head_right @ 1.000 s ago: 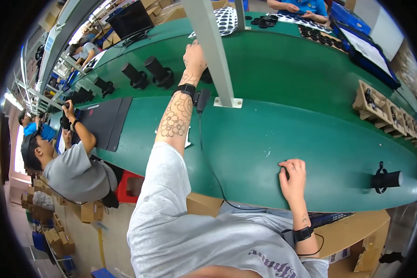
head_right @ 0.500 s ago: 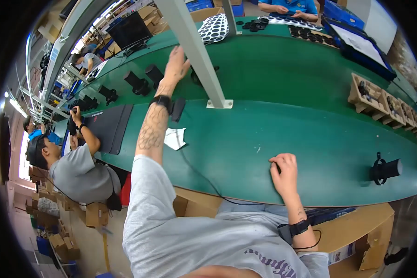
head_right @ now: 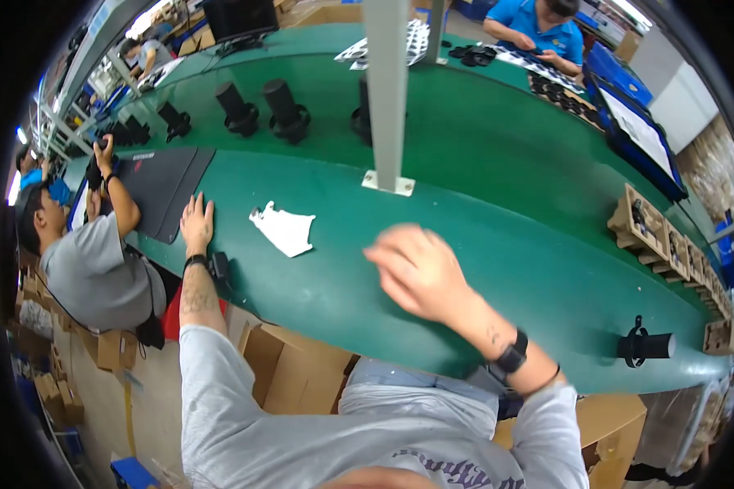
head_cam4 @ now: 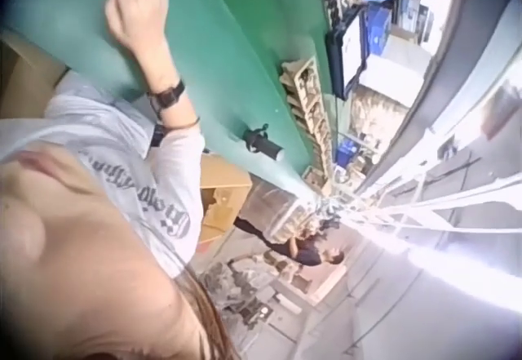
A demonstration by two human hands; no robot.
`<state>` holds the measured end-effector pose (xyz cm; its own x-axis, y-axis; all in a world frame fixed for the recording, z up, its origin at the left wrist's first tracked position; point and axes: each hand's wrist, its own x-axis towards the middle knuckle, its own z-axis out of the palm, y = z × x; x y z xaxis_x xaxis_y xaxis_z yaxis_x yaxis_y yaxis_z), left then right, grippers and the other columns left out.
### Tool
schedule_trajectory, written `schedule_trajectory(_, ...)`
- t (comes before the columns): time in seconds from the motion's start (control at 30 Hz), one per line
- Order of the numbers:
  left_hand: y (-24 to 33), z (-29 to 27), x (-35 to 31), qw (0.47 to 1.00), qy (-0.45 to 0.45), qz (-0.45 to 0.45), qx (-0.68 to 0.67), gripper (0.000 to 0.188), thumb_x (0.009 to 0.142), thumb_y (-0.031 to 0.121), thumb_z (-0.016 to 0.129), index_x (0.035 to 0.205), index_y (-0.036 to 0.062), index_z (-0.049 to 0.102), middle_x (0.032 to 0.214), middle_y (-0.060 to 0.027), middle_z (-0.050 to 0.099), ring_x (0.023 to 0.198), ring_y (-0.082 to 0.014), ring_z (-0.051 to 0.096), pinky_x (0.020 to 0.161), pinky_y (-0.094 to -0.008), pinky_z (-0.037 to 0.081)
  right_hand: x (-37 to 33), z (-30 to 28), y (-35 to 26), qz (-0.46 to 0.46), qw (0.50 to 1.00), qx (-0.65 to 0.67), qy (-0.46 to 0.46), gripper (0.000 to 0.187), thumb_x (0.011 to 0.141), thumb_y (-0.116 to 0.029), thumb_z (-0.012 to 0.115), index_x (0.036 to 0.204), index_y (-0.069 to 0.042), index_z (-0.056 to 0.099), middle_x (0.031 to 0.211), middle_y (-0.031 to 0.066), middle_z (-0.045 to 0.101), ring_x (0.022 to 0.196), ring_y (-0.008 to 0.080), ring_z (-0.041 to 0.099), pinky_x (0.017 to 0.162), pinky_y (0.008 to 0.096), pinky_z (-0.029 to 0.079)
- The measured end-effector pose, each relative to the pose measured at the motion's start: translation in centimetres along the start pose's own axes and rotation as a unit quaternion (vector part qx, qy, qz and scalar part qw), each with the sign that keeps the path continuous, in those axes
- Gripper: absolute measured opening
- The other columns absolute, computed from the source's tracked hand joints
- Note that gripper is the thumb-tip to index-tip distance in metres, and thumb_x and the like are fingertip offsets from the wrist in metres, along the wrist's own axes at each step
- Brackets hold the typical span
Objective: The person folds a cardboard tray, places microphones into it, and then repeatedly picks up microphones to wipe them with a cloth before setting them back on the table.
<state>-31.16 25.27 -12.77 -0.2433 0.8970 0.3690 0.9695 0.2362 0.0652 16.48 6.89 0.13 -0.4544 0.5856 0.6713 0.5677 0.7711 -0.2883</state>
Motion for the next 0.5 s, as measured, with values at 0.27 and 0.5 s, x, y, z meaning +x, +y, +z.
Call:
schedule_trajectory(0.27,1.2,1.0,0.3,0.999,0.011,-0.018,-0.047,0.048,0.091,0.044,0.045,0.133,0.021,0.048,0.139,-0.0053,0.044,0.13,-0.0278,0.036,0.104,-0.0499,0.025,18.6,9.2,8.9,0.084,0.87,-0.484,-0.043,0.038,0.076,-0.018,0.064,0.111,-0.007,0.054,0.11,0.0142,0.052,0.096,0.0324,0.057,0.072,0.0434,0.05)
schedule_trajectory(0.5,1.3,0.9,1.1,0.997,0.041,-0.021,-0.061,0.046,0.09,0.042,0.046,0.13,0.0193,0.052,0.138,-0.0075,0.046,0.128,-0.0288,0.037,0.103,-0.0497,0.026,22.0,9.7,16.8,0.349,0.86,-0.357,-0.107,0.043,0.078,-0.025,0.065,0.115,-0.005,0.059,0.124,0.0169,0.05,0.115,0.0362,0.046,0.082,0.0536,0.047)
